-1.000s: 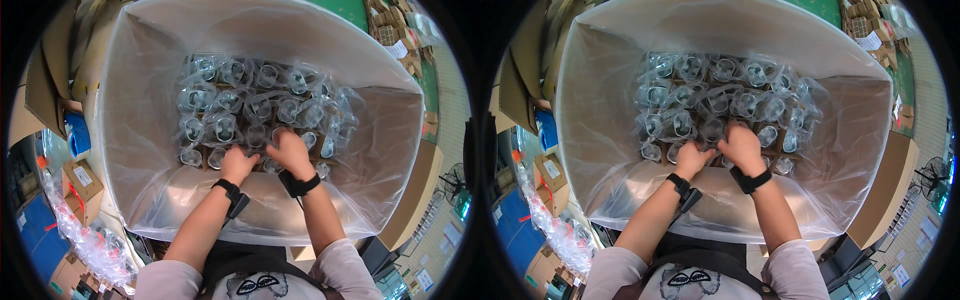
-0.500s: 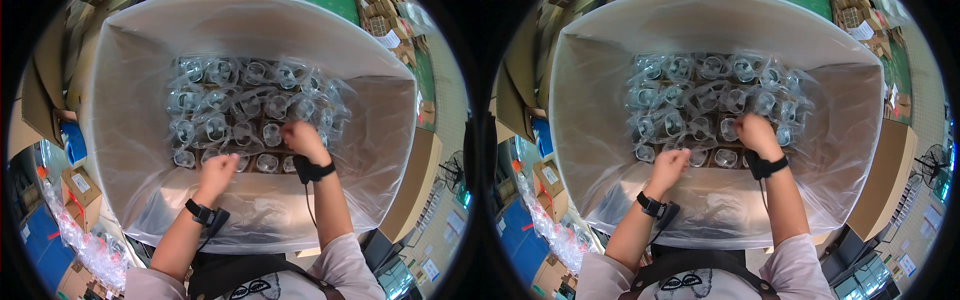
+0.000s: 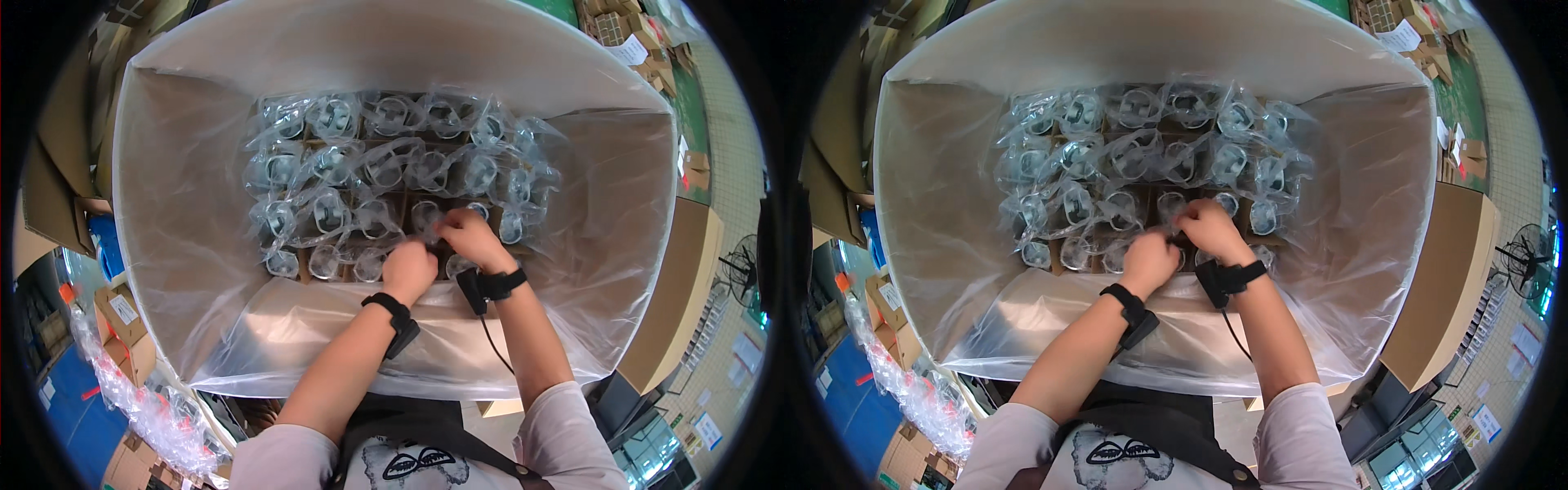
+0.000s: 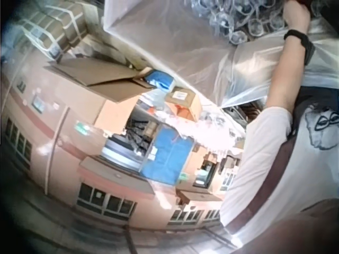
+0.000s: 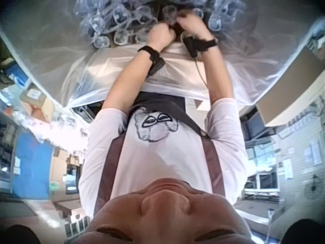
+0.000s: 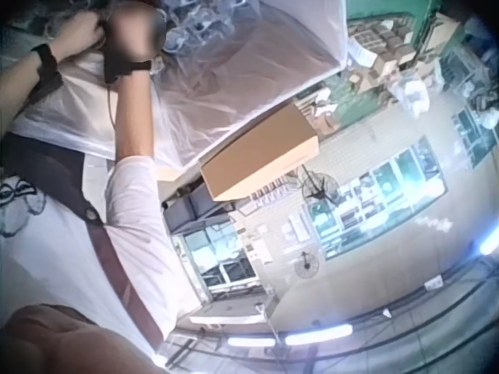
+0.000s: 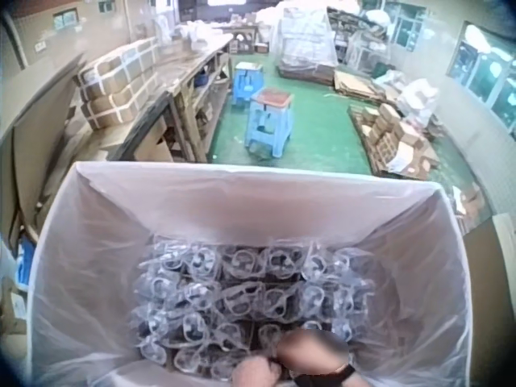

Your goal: The person places red plastic pieces into small clear bags containing metal parts, then arranges the sealed bags into a cardboard box. They later add more red pieces to the bagged items and continue organizing them within the box.

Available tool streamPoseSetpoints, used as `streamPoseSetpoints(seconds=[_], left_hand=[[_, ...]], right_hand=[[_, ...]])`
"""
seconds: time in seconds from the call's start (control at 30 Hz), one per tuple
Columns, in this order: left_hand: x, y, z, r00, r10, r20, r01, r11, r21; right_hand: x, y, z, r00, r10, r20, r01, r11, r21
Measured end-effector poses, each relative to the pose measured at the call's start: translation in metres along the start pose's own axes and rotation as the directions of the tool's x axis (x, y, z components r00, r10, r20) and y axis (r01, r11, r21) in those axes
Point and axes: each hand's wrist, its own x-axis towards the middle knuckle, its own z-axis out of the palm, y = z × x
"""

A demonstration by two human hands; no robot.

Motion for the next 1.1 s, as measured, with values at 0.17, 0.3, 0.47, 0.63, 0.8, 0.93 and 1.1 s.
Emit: streamPoseSetpoints(seconds=[0.17,0.3,0.47,0.63,0.8,0.93,1.1], left_hand=[[-0.013,0.026,-0.003,0.964,-0.219,-0.151,-0.009,0.54,-0.842],[0.002,-0.003,0.016,0.91,-0.277,-0.31,-0.112,0.554,-0.825],[-0.008,0.006,0.012,0.871,-0.445,-0.21,-0.035,0.369,-0.929],[-0.022,0.02,0.016,0.86,-0.499,-0.101,0.075,0.32,-0.944],[-0.018,0.026,0.025,0.916,-0.396,0.056,0.103,0.098,-0.99],[-0.026,0.014,0.023,0.855,-0.493,0.161,0.232,0.088,-0.969],[-0.021,0.016,0.003,0.798,-0.31,0.516,0.467,-0.222,-0.856]], right_hand=[[-0.023,0.0,-0.007,0.987,0.158,-0.01,-0.145,0.929,0.341],[-0.027,-0.017,-0.03,0.957,0.285,-0.055,-0.173,0.713,0.68],[-0.03,-0.001,-0.018,0.958,0.091,-0.272,-0.104,0.994,-0.036],[-0.022,-0.038,0.001,0.872,-0.327,-0.364,0.085,0.834,-0.546],[-0.003,-0.027,-0.003,0.931,-0.358,-0.069,0.246,0.757,-0.606],[0.004,-0.031,-0.02,0.933,-0.291,-0.213,0.21,0.919,-0.333],[0.001,-0.03,-0.012,0.956,-0.219,-0.194,0.148,0.933,-0.328]])
